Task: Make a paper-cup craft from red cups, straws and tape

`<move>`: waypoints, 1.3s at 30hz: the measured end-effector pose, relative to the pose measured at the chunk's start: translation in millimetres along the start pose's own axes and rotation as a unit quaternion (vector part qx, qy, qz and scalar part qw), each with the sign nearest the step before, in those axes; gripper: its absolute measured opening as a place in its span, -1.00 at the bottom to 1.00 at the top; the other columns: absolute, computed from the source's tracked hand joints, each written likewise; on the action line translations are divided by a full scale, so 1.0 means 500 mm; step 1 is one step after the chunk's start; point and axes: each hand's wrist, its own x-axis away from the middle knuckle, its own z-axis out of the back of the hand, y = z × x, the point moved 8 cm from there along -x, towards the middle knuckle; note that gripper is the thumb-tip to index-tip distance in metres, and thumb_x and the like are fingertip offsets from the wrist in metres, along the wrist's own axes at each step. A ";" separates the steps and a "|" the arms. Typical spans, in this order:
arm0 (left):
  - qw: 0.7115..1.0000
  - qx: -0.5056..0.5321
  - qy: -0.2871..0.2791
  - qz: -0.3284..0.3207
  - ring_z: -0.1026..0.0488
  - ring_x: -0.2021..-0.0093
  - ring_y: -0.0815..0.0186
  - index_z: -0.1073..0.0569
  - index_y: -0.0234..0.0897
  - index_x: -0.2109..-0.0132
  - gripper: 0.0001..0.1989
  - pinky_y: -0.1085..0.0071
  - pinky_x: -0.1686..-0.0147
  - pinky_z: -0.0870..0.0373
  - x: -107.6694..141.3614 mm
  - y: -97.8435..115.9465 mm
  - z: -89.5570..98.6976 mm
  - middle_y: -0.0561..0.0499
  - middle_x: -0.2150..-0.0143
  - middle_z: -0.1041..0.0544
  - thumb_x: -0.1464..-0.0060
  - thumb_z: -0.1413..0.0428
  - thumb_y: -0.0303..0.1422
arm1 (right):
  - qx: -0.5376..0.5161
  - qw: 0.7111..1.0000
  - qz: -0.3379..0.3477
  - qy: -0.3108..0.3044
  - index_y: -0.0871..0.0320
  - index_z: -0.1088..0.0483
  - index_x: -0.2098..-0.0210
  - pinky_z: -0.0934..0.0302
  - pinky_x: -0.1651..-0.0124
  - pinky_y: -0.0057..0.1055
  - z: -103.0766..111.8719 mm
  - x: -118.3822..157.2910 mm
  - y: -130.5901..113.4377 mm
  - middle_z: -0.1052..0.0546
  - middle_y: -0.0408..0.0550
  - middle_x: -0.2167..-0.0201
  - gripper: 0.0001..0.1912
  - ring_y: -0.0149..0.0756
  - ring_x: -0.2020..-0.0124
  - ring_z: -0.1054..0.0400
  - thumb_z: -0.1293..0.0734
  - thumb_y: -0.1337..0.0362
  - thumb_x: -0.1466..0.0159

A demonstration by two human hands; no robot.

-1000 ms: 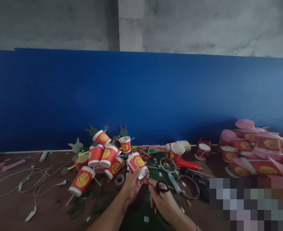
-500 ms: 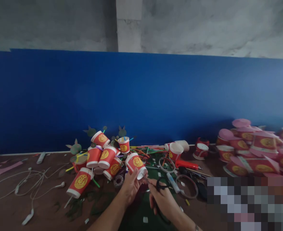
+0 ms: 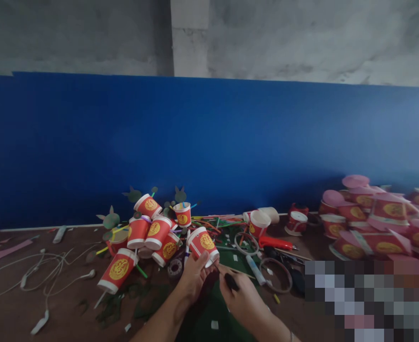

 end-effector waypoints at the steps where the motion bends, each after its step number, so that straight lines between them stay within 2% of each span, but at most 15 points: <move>1: 1.000 -0.002 -0.004 0.000 -0.52 0.26 0.22 -0.42 -0.37 0.24 -0.41 0.29 0.11 -0.43 0.000 0.000 0.000 -0.06 0.31 -0.55 0.42 -0.46 -0.19 | 0.033 0.999 0.010 -0.004 0.19 -0.41 -0.02 -0.25 -0.01 -0.36 0.002 0.001 -0.003 -0.57 0.12 0.27 -0.57 -0.16 0.09 -0.44 -0.11 0.32 -0.22; 6: 1.000 -0.016 -0.015 0.002 -0.50 0.26 0.25 -0.44 -0.40 0.25 -0.48 0.33 0.14 -0.42 -0.002 0.001 0.002 -0.08 0.28 -0.53 0.32 -0.43 -0.18 | 0.220 0.974 0.039 -0.039 0.20 -0.19 -0.25 -0.27 0.05 -0.33 -0.009 0.003 -0.010 -0.55 0.14 0.13 -0.38 -0.13 0.12 -0.45 -0.13 0.43 -0.17; 8: 1.000 -0.019 -0.018 0.002 -0.49 0.27 0.26 -0.44 -0.39 0.26 -0.49 0.35 0.17 -0.42 -0.003 0.000 0.001 -0.07 0.28 -0.53 0.30 -0.42 -0.16 | 0.261 0.964 0.045 -0.033 0.16 -0.16 -0.27 -0.27 0.07 -0.34 -0.012 0.002 -0.009 -0.53 0.13 0.08 -0.33 -0.13 0.09 -0.44 -0.14 0.45 -0.14; 11: 1.000 -0.023 -0.021 0.001 -0.48 0.30 0.29 -0.44 -0.37 0.25 -0.48 0.38 0.23 -0.41 -0.003 0.000 -0.001 -0.04 0.31 -0.52 0.30 -0.41 -0.16 | 0.295 0.954 0.037 -0.040 0.14 -0.14 -0.28 -0.27 0.14 -0.37 -0.018 0.002 -0.002 -0.54 0.10 0.13 -0.28 -0.13 0.09 -0.44 -0.14 0.48 -0.11; 17: 0.999 -0.028 -0.022 0.001 -0.44 0.32 0.31 -0.42 -0.36 0.28 -0.49 0.40 0.27 -0.40 -0.001 0.002 -0.004 -0.02 0.34 -0.49 0.30 -0.41 -0.13 | 0.273 0.959 0.006 -0.075 0.13 -0.16 -0.27 -0.22 0.18 -0.37 -0.016 0.011 -0.002 -0.55 0.06 0.19 -0.30 -0.14 0.15 -0.44 -0.11 0.47 -0.11; 24: 0.999 -0.032 0.020 0.006 -0.44 0.37 0.32 -0.39 -0.36 0.28 -0.44 0.38 0.30 -0.43 -0.016 -0.002 0.018 -0.02 0.40 -0.47 0.26 -0.35 0.01 | 0.204 0.977 0.032 -0.046 -0.01 -0.34 -0.10 -0.11 0.24 -0.43 0.012 0.008 -0.011 -0.56 -0.04 0.18 -0.47 -0.22 0.18 -0.44 -0.14 0.38 -0.15; 27: 0.998 -0.041 0.044 -0.017 -0.46 0.33 0.31 -0.38 -0.33 0.27 -0.43 0.32 0.22 -0.45 -0.027 0.009 0.036 -0.01 0.36 -0.48 0.22 -0.31 0.05 | 0.197 0.977 0.032 -0.076 0.01 -0.44 0.05 -0.09 0.24 -0.46 0.016 0.006 -0.011 -0.57 -0.05 0.20 -0.55 -0.25 0.19 -0.43 -0.15 0.39 -0.12; 30: 0.994 -0.068 0.050 -0.067 -0.46 0.25 0.28 -0.38 -0.30 0.17 -0.44 0.30 0.17 -0.44 -0.032 0.032 0.046 -0.02 0.25 -0.50 0.21 -0.33 -0.02 | 0.212 0.973 0.006 -0.090 0.06 -0.48 0.17 -0.09 0.21 -0.44 0.025 0.003 0.002 -0.57 -0.03 0.23 -0.59 -0.22 0.17 -0.41 -0.16 0.42 -0.06; 32: 0.989 -0.097 0.053 -0.100 -0.45 0.21 0.28 -0.38 -0.30 0.10 -0.42 0.36 0.15 -0.40 -0.027 0.046 0.049 -0.03 0.20 -0.51 0.25 -0.39 -0.17 | 0.217 0.970 -0.005 -0.105 0.07 -0.47 0.12 -0.10 0.15 -0.40 0.025 0.004 0.014 -0.56 0.00 0.20 -0.53 -0.18 0.13 -0.40 -0.16 0.44 -0.03; 35: 0.973 -0.170 0.054 -0.149 -0.45 0.18 0.26 -0.40 -0.33 0.11 -0.43 0.40 0.10 -0.33 -0.011 0.064 0.043 -0.06 0.18 -0.53 0.32 -0.42 -0.35 | 0.207 0.969 0.005 -0.132 0.11 -0.31 -0.12 -0.11 0.03 -0.29 0.015 0.011 0.027 -0.50 0.06 0.07 -0.31 -0.09 0.03 -0.34 -0.18 0.44 0.05; 37: 0.948 -0.256 0.037 -0.186 -0.45 0.15 0.20 -0.42 -0.33 0.17 -0.52 0.36 0.05 -0.31 0.002 0.072 0.028 -0.08 0.20 -0.53 0.28 -0.39 -0.35 | 0.197 0.971 0.019 -0.135 0.17 -0.22 -0.20 -0.07 -0.07 -0.21 0.009 0.016 0.029 -0.41 0.12 -0.04 -0.20 -0.02 -0.06 -0.27 -0.21 0.40 0.08; 39: 0.916 -0.342 0.010 -0.209 -0.44 0.14 0.16 -0.42 -0.32 0.19 -0.58 0.30 0.01 -0.29 0.013 0.070 0.010 -0.10 0.21 -0.53 0.22 -0.36 -0.32 | 0.189 0.972 0.028 -0.138 0.18 -0.21 -0.21 -0.02 -0.14 -0.16 0.003 0.018 0.030 -0.35 0.15 -0.10 -0.18 0.02 -0.11 -0.20 -0.24 0.35 0.11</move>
